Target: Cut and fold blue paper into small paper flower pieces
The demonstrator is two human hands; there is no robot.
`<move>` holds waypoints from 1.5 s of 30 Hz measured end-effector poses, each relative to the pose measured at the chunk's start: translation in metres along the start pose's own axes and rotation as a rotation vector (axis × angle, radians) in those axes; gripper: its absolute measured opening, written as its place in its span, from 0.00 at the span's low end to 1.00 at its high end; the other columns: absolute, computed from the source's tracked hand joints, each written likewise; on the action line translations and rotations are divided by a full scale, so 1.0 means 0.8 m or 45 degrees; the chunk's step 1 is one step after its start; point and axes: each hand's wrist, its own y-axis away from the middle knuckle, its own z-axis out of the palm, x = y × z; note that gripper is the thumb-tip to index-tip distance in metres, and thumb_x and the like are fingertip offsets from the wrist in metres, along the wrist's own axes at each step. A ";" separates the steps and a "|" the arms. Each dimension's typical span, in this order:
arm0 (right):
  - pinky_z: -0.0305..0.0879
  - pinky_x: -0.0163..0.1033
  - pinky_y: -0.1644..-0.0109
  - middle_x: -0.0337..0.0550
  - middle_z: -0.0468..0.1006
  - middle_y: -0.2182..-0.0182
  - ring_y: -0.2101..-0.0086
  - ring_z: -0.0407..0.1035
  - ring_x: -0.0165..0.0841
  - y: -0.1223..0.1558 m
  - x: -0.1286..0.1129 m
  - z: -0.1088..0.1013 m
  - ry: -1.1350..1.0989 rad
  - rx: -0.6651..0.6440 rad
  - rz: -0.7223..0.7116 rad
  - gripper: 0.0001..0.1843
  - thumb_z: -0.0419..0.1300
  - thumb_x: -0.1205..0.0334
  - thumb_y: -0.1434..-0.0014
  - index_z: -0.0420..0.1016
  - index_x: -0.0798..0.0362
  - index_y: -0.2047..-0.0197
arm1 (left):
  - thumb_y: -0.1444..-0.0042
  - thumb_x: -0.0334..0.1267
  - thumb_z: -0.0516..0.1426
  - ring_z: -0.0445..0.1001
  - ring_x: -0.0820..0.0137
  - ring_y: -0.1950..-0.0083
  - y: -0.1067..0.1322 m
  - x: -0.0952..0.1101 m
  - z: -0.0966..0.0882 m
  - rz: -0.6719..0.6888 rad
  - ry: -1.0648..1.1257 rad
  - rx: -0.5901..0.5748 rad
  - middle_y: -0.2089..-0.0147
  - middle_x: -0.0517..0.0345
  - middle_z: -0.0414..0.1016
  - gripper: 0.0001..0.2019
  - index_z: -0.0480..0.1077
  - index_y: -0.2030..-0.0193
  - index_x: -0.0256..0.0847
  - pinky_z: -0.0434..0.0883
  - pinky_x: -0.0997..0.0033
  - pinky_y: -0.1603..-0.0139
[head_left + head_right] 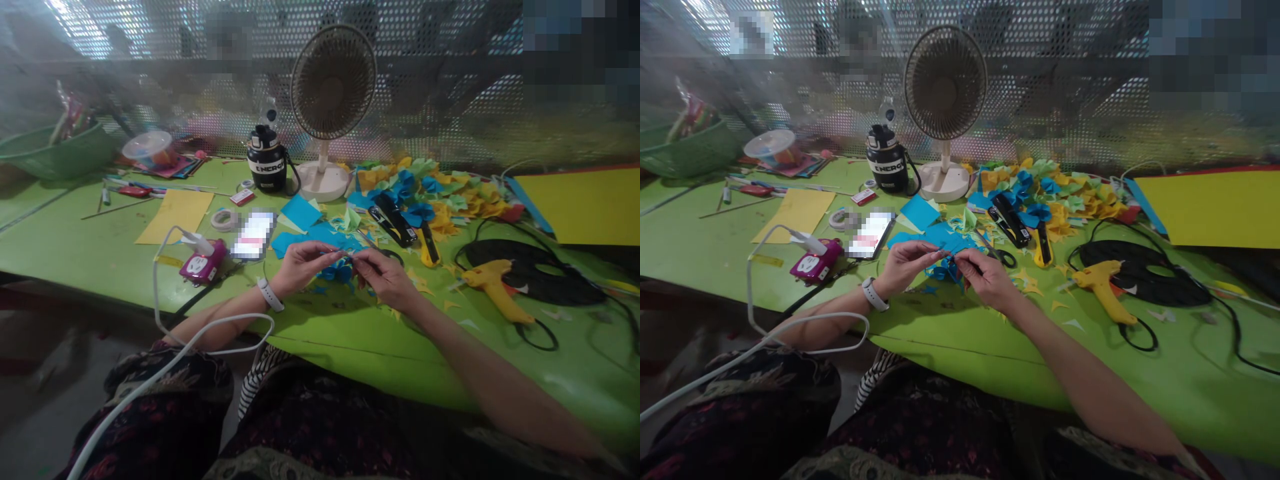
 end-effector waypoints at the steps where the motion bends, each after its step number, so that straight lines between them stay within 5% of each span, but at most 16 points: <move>1: 0.67 0.37 0.72 0.39 0.75 0.72 0.76 0.69 0.30 0.000 0.002 0.001 0.027 0.026 -0.022 0.16 0.58 0.46 0.36 0.74 0.50 0.60 | 0.52 0.48 0.70 0.81 0.69 0.65 0.000 0.000 0.000 0.026 -0.020 0.013 0.66 0.56 0.83 0.12 0.80 0.68 0.42 0.80 0.68 0.60; 5: 0.69 0.40 0.65 0.43 0.78 0.67 0.69 0.72 0.34 0.001 0.009 0.004 0.133 0.125 -0.123 0.16 0.60 0.46 0.37 0.76 0.50 0.58 | 0.52 0.49 0.69 0.81 0.69 0.65 0.000 -0.001 0.000 0.147 -0.123 0.047 0.67 0.55 0.83 0.12 0.80 0.70 0.42 0.80 0.67 0.62; 12: 0.66 0.39 0.66 0.38 0.74 0.75 0.74 0.69 0.31 -0.002 0.004 0.000 0.099 0.044 -0.087 0.17 0.53 0.47 0.32 0.73 0.50 0.62 | 0.47 0.42 0.67 0.82 0.68 0.61 0.001 0.004 -0.003 0.308 -0.268 -0.087 0.62 0.53 0.84 0.07 0.81 0.64 0.43 0.80 0.66 0.56; 22: 0.67 0.39 0.67 0.38 0.72 0.75 0.75 0.67 0.30 -0.004 -0.001 -0.002 0.057 -0.016 -0.088 0.21 0.52 0.43 0.33 0.73 0.50 0.65 | 0.50 0.43 0.69 0.82 0.67 0.62 0.002 0.004 -0.002 0.170 -0.213 -0.070 0.63 0.54 0.84 0.06 0.82 0.67 0.46 0.79 0.64 0.55; 29: 0.68 0.39 0.66 0.44 0.78 0.66 0.70 0.70 0.32 0.001 0.008 0.001 0.077 0.062 -0.110 0.19 0.62 0.44 0.39 0.75 0.51 0.56 | 0.51 0.42 0.69 0.81 0.68 0.63 0.004 0.007 -0.001 0.203 -0.162 -0.028 0.66 0.55 0.83 0.06 0.81 0.72 0.45 0.79 0.64 0.58; 33: 0.67 0.40 0.67 0.43 0.77 0.69 0.70 0.70 0.33 -0.001 0.011 0.001 0.119 0.046 -0.210 0.17 0.58 0.45 0.36 0.77 0.51 0.60 | 0.51 0.41 0.69 0.81 0.69 0.64 0.004 0.007 0.001 0.218 -0.120 -0.017 0.67 0.55 0.83 0.06 0.80 0.72 0.43 0.79 0.67 0.59; 45: 0.64 0.36 0.74 0.36 0.71 0.79 0.80 0.66 0.28 -0.003 -0.002 -0.010 0.126 -0.108 -0.028 0.22 0.53 0.41 0.34 0.74 0.51 0.63 | 0.58 0.46 0.72 0.80 0.71 0.66 -0.001 0.007 0.004 0.038 0.078 0.155 0.70 0.58 0.81 0.14 0.77 0.76 0.41 0.79 0.68 0.59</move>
